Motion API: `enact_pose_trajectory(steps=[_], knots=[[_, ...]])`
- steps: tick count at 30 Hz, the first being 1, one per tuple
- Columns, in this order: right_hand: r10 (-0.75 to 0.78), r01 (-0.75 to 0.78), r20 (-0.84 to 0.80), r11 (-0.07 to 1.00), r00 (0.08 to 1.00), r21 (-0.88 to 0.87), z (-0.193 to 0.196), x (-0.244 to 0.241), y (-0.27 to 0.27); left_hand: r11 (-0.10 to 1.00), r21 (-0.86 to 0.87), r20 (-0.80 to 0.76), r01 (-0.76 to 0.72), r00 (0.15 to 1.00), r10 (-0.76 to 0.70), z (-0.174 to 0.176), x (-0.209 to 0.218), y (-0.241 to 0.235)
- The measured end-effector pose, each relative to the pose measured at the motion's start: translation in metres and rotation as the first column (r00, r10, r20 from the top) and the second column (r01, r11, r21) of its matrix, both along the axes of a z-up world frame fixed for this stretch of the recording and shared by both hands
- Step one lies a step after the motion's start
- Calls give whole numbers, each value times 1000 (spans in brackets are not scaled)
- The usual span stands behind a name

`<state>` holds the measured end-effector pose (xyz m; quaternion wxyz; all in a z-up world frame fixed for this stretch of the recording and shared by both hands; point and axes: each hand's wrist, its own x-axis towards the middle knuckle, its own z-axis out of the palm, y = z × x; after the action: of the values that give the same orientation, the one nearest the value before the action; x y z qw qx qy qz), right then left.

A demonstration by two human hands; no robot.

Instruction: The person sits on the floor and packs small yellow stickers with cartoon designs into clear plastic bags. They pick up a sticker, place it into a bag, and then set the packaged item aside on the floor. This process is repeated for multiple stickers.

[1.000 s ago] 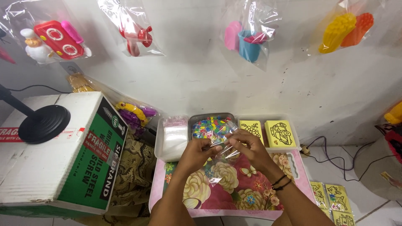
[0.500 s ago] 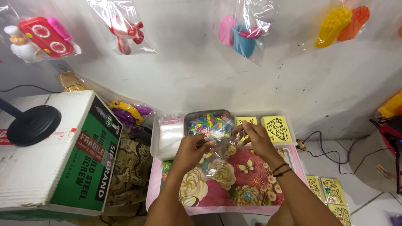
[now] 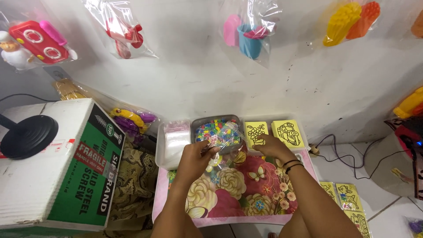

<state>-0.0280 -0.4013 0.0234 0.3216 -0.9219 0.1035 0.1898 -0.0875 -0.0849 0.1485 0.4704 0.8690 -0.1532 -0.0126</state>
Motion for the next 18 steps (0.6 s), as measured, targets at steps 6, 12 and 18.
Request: enact_pose_trajectory(steps=[6, 12, 18], knots=[[43, -43, 9, 999, 999, -16, 23, -9, 16, 1000, 6, 1, 4, 1000, -4, 2, 2, 0], [72, -71, 8, 993, 997, -95, 19, -7, 15, 1000, 15, -31, 5, 1000, -4, 5, 3, 2], [-23, 30, 43, 988, 999, -151, 11, -2, 13, 1000, 10, -31, 1, 1000, -1, 7, -1, 1]])
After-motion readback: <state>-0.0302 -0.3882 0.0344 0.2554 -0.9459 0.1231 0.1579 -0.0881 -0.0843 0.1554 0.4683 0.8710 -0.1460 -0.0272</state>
